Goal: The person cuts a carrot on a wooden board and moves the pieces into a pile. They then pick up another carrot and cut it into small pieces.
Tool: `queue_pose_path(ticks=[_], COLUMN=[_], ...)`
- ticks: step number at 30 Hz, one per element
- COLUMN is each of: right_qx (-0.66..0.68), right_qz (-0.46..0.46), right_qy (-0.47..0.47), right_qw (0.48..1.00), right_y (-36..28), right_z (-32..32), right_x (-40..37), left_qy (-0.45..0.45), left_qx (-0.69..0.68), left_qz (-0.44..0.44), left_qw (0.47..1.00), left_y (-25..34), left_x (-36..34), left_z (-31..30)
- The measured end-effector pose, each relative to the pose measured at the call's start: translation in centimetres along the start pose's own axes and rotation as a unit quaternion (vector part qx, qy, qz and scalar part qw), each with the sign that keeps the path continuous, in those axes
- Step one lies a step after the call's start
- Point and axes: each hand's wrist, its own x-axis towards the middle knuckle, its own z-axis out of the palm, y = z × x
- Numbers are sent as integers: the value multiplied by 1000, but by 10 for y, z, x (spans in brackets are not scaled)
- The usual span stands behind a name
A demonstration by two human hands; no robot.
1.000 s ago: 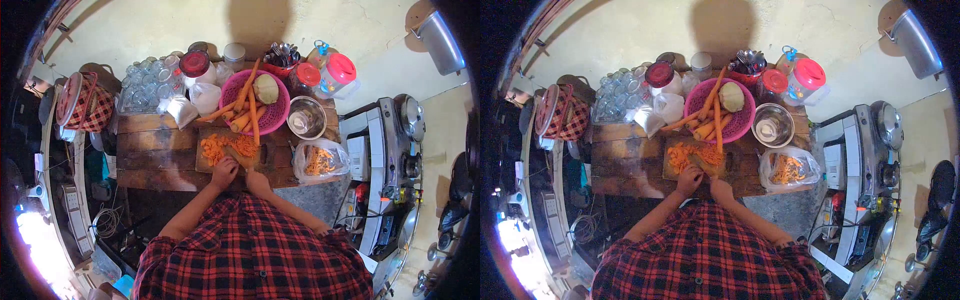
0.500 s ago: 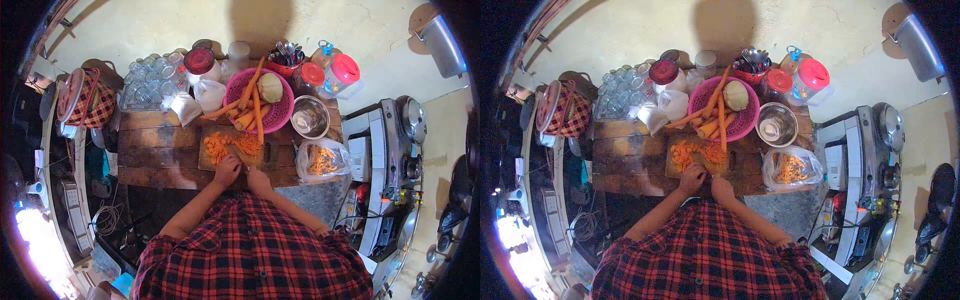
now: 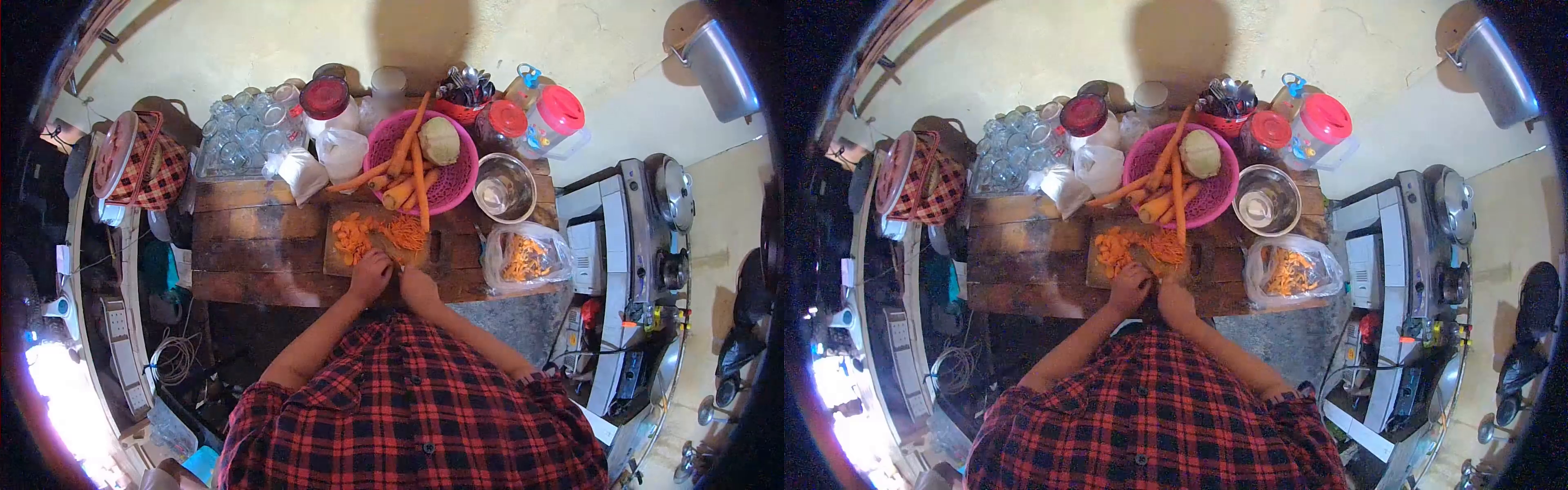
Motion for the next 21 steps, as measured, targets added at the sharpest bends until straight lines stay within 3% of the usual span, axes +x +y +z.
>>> queue_pose_path(ticks=[4, 7, 21], right_qx=[-2, -18, 20], right_qz=[-12, 43, 11], right_qy=[-4, -29, 23], right_qw=[1000, 998, 999], right_y=[-4, -2, 0], right_z=[-17, -13, 5], right_x=[-16, -27, -17], left_qy=[-4, 2, 21], left_qx=[15, 21, 30], left_qz=[17, 25, 30], left_qw=[1000, 999, 999], left_y=[4, 3, 7], left_x=[3, 1, -2], left_z=[-6, -4, -7])
